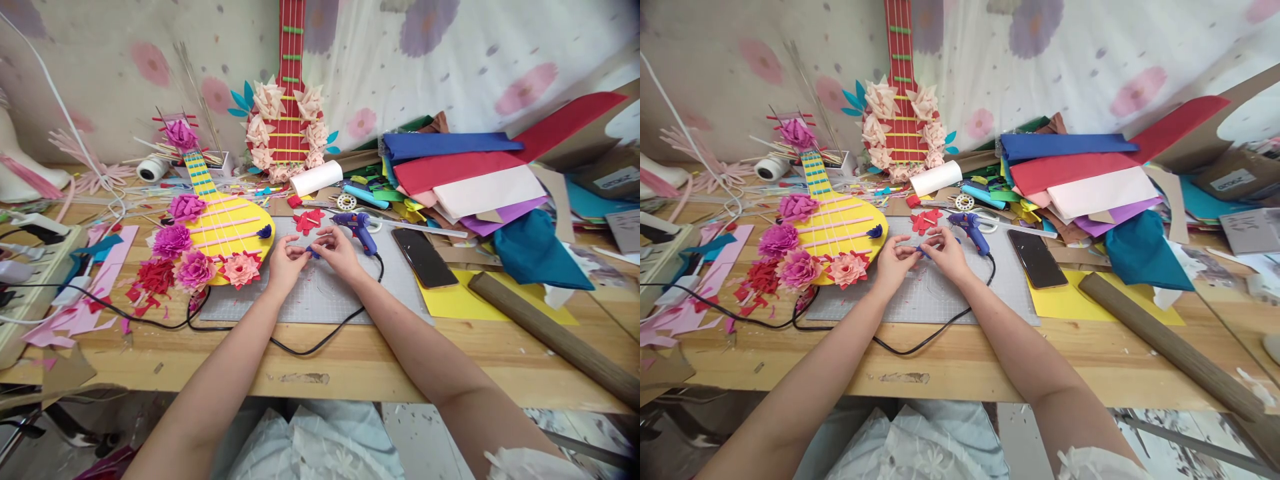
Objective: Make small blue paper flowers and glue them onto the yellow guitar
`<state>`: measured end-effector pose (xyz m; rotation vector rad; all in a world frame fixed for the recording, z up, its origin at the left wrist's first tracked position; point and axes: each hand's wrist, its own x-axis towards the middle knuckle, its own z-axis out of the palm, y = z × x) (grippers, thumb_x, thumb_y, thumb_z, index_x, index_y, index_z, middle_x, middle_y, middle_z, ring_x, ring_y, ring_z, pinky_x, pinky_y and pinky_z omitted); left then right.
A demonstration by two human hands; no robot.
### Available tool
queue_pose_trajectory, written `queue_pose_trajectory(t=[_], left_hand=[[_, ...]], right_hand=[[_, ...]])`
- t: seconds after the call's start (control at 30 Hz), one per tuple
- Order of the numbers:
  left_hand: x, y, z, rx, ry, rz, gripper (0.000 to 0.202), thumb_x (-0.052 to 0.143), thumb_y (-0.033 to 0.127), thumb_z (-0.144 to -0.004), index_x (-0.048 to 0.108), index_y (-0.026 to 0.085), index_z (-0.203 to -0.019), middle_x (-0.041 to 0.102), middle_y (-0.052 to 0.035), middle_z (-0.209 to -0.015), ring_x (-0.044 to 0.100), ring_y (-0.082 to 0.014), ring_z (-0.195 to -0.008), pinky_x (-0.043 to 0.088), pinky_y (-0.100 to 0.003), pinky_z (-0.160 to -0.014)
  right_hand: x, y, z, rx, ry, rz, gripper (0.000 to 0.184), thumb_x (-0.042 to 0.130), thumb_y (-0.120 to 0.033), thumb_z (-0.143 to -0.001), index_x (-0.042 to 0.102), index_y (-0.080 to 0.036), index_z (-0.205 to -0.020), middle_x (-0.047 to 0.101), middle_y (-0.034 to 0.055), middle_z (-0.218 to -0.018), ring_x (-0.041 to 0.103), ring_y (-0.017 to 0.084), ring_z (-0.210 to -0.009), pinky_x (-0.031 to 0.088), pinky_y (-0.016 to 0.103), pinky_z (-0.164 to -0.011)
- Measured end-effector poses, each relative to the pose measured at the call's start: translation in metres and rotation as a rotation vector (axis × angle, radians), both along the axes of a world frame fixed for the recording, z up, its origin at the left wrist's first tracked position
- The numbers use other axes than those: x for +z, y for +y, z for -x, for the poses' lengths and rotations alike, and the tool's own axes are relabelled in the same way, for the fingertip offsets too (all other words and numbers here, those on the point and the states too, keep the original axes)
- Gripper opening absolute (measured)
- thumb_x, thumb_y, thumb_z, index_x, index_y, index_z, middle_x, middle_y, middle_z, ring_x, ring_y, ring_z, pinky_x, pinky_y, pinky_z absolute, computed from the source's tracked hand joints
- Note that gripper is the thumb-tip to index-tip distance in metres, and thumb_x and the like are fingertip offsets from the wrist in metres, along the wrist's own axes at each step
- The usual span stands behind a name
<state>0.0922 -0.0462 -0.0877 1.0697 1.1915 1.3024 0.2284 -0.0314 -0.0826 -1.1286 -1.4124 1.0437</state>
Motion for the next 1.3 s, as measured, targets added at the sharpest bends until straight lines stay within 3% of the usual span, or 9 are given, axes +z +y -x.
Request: queue_pose_trajectory(t=[0.13, 0.43, 0.7, 0.87, 1.0, 1.13, 1.3], left_hand=[[-0.001, 0.000, 0.000, 0.002, 0.029, -0.022, 0.048, 0.073, 0.023, -0.058, 0.050, 0.018, -0.100, 0.062, 0.0024, -0.069, 0.060, -0.0110, -0.056, 0.049, -0.020, -0.045], [0.004, 0.000, -0.002, 0.040, -0.017, -0.006, 0.040, 0.069, 0.021, -0.061, 0.051, 0.017, -0.096, 0.060, 0.0008, -0.071, 0.063, -0.0151, -0.062, 0.050, -0.022, -0.044], [0.001, 0.001, -0.003, 0.052, -0.038, 0.010, 0.040, 0.071, 0.022, -0.061, 0.050, 0.019, -0.095, 0.060, 0.0016, -0.071, 0.065, -0.0150, -0.064, 0.050, -0.021, -0.046], [0.001, 0.001, -0.002, 0.068, -0.053, 0.017, 0.034, 0.069, 0.019, -0.060, 0.055, 0.017, -0.090, 0.059, 0.0008, -0.070, 0.064, -0.0137, -0.063, 0.049, -0.020, -0.045], [-0.001, 0.002, -0.001, 0.063, -0.039, 0.002, 0.020, 0.067, 0.019, -0.061, 0.062, 0.014, -0.080, 0.060, -0.0007, -0.068, 0.061, -0.0115, -0.061, 0.051, -0.021, -0.049], [0.001, 0.000, -0.001, 0.073, -0.002, -0.057, 0.014, 0.066, 0.022, -0.062, 0.060, 0.015, -0.073, 0.059, -0.0004, -0.069, 0.060, -0.0114, -0.064, 0.053, -0.021, -0.050], [0.009, -0.005, -0.002, 0.017, -0.020, -0.073, 0.018, 0.063, 0.028, -0.068, 0.053, 0.018, -0.080, 0.059, -0.0008, -0.081, 0.065, -0.0127, -0.063, 0.050, -0.021, -0.045]], right_hand=[[-0.001, 0.001, 0.000, -0.017, -0.032, 0.034, 0.030, 0.065, -0.031, -0.068, 0.048, -0.022, -0.090, 0.064, -0.0028, -0.071, 0.062, 0.014, -0.068, 0.046, 0.030, -0.066], [-0.002, 0.002, -0.002, -0.051, -0.023, 0.080, 0.027, 0.063, -0.030, -0.070, 0.047, -0.023, -0.090, 0.066, -0.0018, -0.074, 0.064, 0.015, -0.071, 0.048, 0.029, -0.066], [0.003, -0.005, -0.005, -0.109, -0.312, -0.062, 0.020, 0.057, -0.029, -0.076, 0.051, -0.022, -0.093, 0.066, 0.0013, -0.083, 0.062, 0.015, -0.074, 0.044, 0.029, -0.066], [0.019, -0.005, -0.032, -0.050, -0.422, -0.115, 0.015, 0.055, -0.036, -0.078, 0.056, -0.020, -0.079, 0.061, 0.0005, -0.072, 0.056, 0.013, -0.067, 0.041, 0.027, -0.063], [0.045, -0.010, -0.076, 0.129, -0.480, 0.087, 0.032, 0.060, -0.051, -0.074, 0.058, -0.019, -0.077, 0.054, -0.0030, -0.056, 0.048, 0.011, -0.052, 0.035, 0.024, -0.052], [0.054, -0.011, -0.109, -0.014, -0.599, 0.136, 0.039, 0.060, -0.057, -0.071, 0.059, -0.019, -0.074, 0.055, -0.0019, -0.058, 0.047, 0.011, -0.053, 0.032, 0.025, -0.052], [0.032, 0.003, -0.108, -0.304, -0.722, -0.038, 0.048, 0.065, -0.059, -0.064, 0.059, -0.018, -0.088, 0.062, 0.0046, -0.077, 0.055, 0.019, -0.070, 0.038, 0.029, -0.061]])
